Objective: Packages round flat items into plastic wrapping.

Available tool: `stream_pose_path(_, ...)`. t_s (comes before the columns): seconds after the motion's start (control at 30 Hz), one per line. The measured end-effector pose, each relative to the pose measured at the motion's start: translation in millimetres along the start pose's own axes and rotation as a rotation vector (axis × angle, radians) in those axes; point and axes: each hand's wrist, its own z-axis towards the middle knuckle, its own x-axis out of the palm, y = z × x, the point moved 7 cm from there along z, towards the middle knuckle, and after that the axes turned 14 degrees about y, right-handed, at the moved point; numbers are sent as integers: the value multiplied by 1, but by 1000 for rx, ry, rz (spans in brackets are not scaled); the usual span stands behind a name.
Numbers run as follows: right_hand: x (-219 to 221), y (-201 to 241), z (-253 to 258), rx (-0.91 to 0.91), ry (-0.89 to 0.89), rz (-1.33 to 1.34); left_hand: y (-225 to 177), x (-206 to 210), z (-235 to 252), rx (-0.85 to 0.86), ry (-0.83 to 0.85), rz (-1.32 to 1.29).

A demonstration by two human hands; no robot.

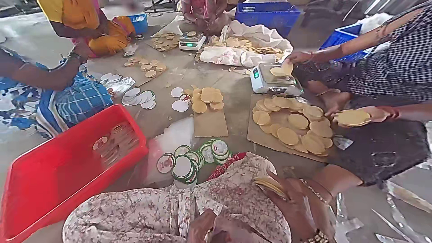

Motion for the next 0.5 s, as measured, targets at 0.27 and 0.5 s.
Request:
stream_pose_path(0.27,0,2,-6,58,-81,284,21,7,-7,-56,193,70)
stream_pose_path(0.5,-9,44,-4,-111,-203,474,-48,-11,-10,412,16,124)
